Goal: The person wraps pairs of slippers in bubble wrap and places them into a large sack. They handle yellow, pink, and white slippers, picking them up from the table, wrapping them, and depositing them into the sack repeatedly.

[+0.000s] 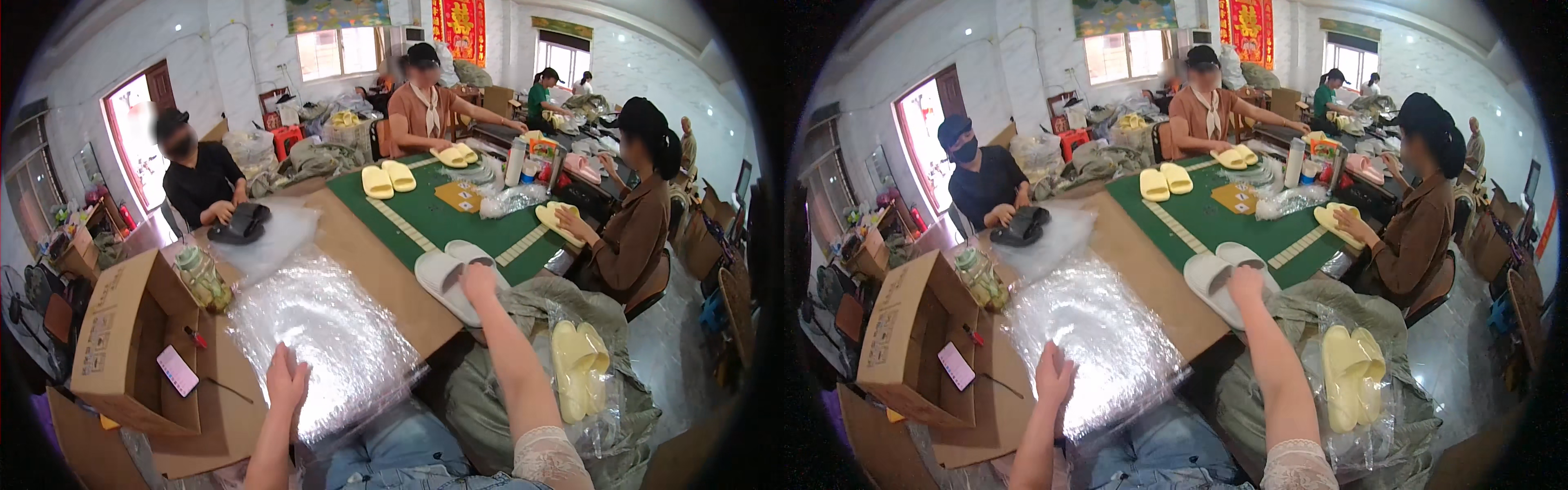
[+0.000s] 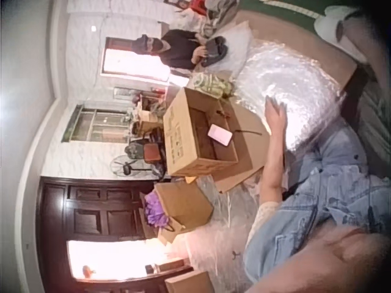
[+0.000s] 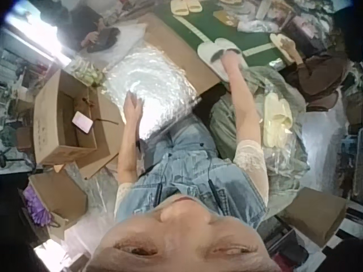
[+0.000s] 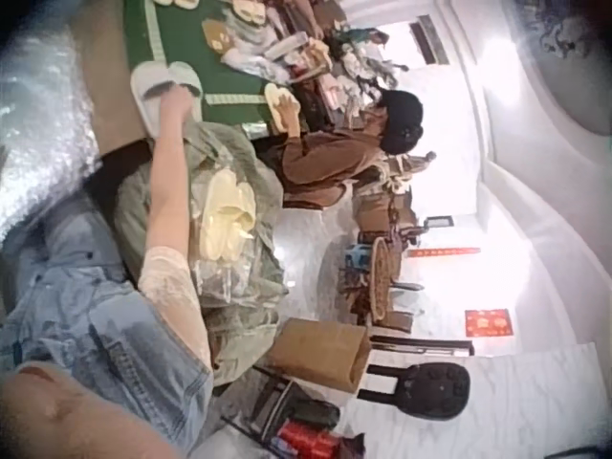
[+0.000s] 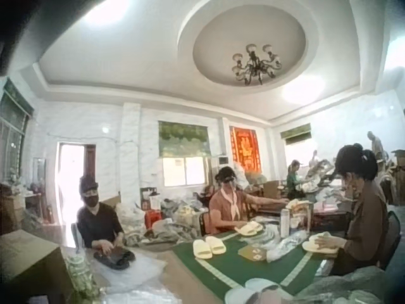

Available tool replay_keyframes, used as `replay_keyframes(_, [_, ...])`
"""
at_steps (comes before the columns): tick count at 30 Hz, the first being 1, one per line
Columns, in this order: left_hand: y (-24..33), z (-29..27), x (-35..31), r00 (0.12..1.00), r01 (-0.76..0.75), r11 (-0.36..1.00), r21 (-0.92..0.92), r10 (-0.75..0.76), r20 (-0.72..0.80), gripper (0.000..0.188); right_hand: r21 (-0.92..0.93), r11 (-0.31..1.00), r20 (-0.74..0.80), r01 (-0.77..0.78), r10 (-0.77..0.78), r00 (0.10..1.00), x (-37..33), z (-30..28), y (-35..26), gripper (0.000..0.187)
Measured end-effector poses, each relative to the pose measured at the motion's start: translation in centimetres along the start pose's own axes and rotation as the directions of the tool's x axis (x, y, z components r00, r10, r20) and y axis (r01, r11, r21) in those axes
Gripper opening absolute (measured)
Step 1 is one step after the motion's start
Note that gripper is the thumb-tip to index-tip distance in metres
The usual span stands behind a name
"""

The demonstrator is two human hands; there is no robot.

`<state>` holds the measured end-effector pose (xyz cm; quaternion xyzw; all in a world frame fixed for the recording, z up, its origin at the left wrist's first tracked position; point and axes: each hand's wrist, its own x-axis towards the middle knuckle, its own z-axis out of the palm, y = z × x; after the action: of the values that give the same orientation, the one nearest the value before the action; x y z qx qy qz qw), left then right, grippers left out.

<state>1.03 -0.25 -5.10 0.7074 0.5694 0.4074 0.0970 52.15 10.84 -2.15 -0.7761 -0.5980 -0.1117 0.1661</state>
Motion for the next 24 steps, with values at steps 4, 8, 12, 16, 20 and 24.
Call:
replay_keyframes(4, [1.0,0.1,0.4,1.0,-0.004,1.0,-0.017,0.004,0.008,0.066,0.135,0.989,-0.1,0.053,-0.039,0.994,-3.0,0.7,-3.1,0.032])
replay_keyframes(8, [-0.3,-0.1,0.2,1.0,-0.014,1.0,0.011,0.014,0.009,0.068,0.267,0.964,-0.196,0.019,0.035,0.98,-4.2,0.2,-5.1,0.033])
replay_keyframes(12, [-0.3,-0.4,0.5,1.0,-0.003,1.0,0.004,0.003,0.029,0.067,0.396,0.913,-0.155,-0.103,0.177,0.972,-4.4,0.0,-5.4,0.039])
replay_keyframes(16, [0.2,-0.1,0.5,1.0,0.002,0.999,-0.04,-0.001,0.023,0.064,0.383,0.909,-0.169,-0.162,0.242,0.956,-4.3,1.7,-4.7,0.044])
replay_keyframes(20, [0.1,-0.4,0.3,1.0,-0.023,0.999,-0.029,0.024,0.013,0.065,0.285,0.947,-0.117,-0.147,0.186,0.976,-4.0,1.8,-4.6,0.046])
replay_keyframes(24, [0.5,-0.5,0.3,1.0,-0.021,0.999,-0.024,0.021,0.019,0.066,0.268,0.957,-0.085,-0.114,0.142,0.986,-4.2,1.6,-4.3,0.048])
